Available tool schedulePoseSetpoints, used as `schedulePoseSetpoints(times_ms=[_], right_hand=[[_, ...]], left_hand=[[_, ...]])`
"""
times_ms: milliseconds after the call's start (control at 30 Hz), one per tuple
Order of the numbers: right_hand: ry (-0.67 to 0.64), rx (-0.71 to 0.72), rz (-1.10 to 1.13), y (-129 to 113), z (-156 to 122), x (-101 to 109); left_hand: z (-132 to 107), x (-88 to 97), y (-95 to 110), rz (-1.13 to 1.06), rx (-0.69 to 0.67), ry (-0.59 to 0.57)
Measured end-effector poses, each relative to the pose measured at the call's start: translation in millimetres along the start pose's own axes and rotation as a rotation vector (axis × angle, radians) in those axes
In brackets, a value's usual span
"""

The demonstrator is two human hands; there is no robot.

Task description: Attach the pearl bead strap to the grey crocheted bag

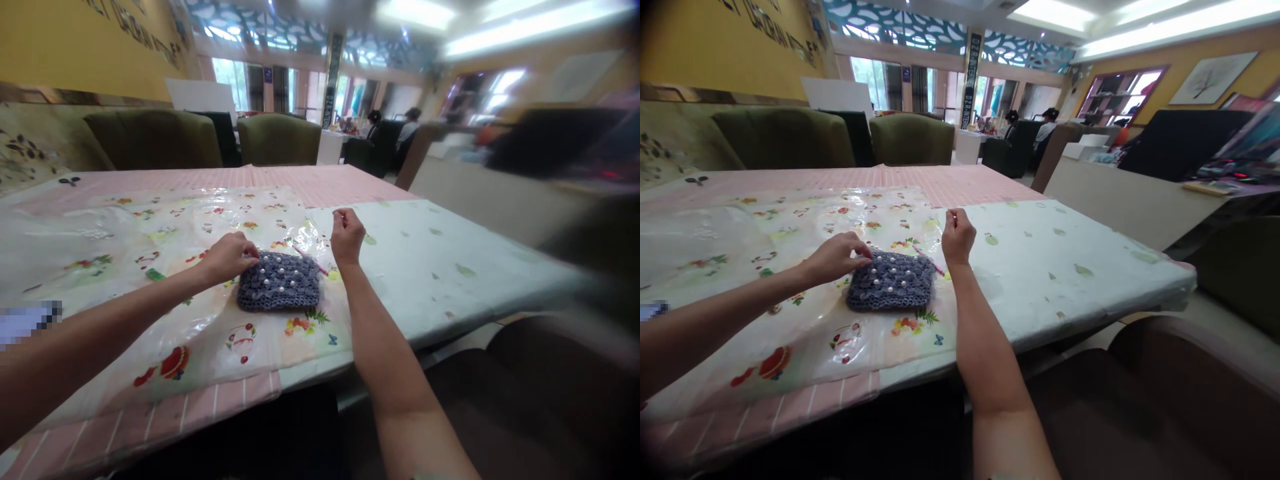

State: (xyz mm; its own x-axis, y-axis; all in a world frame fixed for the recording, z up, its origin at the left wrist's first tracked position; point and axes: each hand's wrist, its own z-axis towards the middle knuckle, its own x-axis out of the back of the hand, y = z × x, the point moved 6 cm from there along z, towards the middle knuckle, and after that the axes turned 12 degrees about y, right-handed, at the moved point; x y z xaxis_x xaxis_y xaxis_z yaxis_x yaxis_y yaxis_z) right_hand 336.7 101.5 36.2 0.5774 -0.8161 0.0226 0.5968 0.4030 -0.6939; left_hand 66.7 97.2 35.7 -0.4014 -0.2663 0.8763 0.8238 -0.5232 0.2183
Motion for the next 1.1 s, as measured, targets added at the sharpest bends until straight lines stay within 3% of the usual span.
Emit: schedulePoseSetpoints(times_ms=[167,433,800,967,1100], right_hand=[[0.005,0.005,0.013,0.9,0.8,-0.5],[-0.004,0.018,0.024,0.1,-0.1,-0.6],[-0.048,-0.005,0.013,0.6,-1.1,-3.0],[-0.058,-0.015,0.015,4.1,-1.1,-4.5],[-0.059,-0.017,0.001,7.7,-0.3,-5.0]], left_hand=[[2.0,-7.5,3.2,0.033,-0.026,-0.032],[-2.6,9.0,11.7,-0.01,0.005,-0.015],[-6.1,24.4,9.7,-0.111,0.182,-0.011],[-16.4,44.7,9.9,-0.35,0.339,0.054],[-47.6,76.6,4.1,-0.657,0.444,0.124]])
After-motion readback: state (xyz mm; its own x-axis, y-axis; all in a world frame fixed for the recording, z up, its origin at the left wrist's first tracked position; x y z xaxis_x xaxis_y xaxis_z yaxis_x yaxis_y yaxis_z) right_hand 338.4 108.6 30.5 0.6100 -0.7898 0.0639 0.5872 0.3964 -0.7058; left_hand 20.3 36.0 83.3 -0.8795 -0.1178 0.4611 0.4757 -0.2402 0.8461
